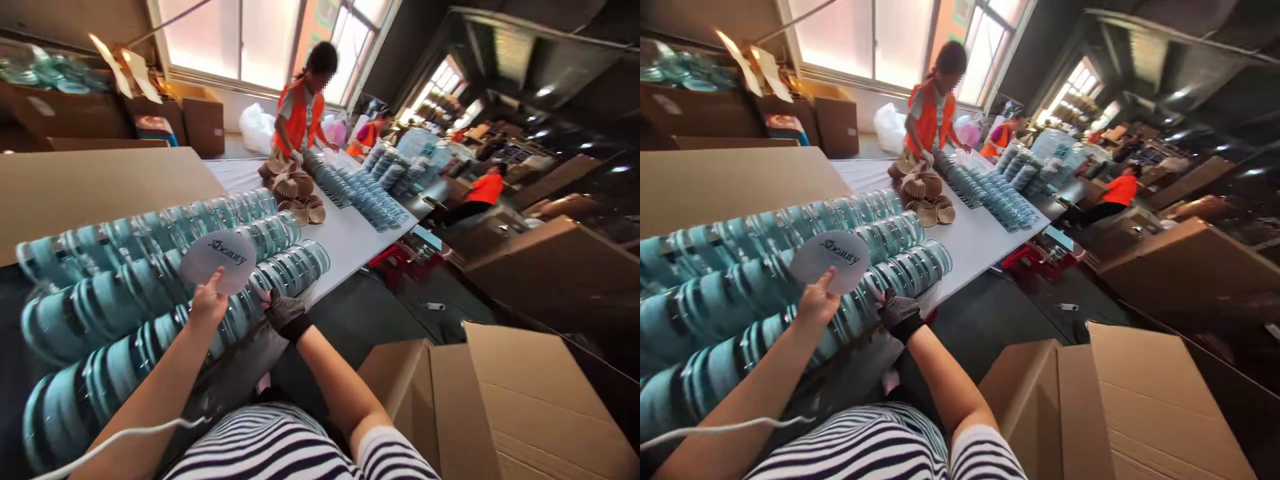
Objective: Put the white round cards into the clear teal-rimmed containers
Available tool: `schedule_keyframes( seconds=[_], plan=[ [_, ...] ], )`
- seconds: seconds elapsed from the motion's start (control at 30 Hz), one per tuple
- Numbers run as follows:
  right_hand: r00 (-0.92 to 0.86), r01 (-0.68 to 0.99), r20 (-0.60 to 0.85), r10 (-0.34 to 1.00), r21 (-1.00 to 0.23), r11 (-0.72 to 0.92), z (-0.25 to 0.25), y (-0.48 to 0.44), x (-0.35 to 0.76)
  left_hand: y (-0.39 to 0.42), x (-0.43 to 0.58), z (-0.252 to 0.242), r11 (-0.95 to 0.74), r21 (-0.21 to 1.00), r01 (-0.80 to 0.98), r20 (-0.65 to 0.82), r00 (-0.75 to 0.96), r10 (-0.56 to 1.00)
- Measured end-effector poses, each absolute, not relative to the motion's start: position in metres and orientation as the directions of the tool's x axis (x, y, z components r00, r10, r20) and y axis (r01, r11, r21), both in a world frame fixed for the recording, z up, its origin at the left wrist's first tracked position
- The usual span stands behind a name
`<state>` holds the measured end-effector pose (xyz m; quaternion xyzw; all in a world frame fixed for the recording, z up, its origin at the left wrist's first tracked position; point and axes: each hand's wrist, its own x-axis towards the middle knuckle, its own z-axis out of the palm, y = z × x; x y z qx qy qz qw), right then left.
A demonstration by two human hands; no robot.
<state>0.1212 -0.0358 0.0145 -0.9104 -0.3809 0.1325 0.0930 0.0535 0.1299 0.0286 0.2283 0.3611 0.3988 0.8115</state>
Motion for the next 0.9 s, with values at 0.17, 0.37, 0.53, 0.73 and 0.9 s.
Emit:
schedule_keyframes(
  seconds=[0.17, 0.37, 0.53, 0.73, 0.9],
  plan=[
    [0.722, 0.663, 0.012, 0.691, -0.296, -0.688, -0.003, -0.038, 0.116, 0.131, 0.05, 0.025, 0.572, 0.693, -0.438, -0.364, 0.472, 0.803],
    [0.675, 0.712, -0.101, 0.731, -0.171, -0.681, -0.022, -0.03, 0.108, 0.126, 0.053, 0.028, 0.57, 0.69, -0.446, -0.395, 0.428, 0.813],
    [0.674, 0.7, -0.167, 0.72, -0.167, -0.694, -0.026, -0.029, 0.113, 0.131, 0.058, 0.021, 0.591, 0.636, -0.497, -0.378, 0.467, 0.8],
    [0.54, 0.608, -0.367, 0.757, -0.452, -0.653, -0.016, -0.02, 0.134, 0.127, 0.054, 0.023, 0.571, 0.624, -0.533, -0.312, 0.5, 0.808],
    [0.575, 0.341, -0.38, 0.725, -0.694, -0.634, -0.028, -0.023, 0.135, 0.127, 0.054, 0.02, 0.583, 0.61, -0.537, -0.316, 0.51, 0.8]
  ],
)
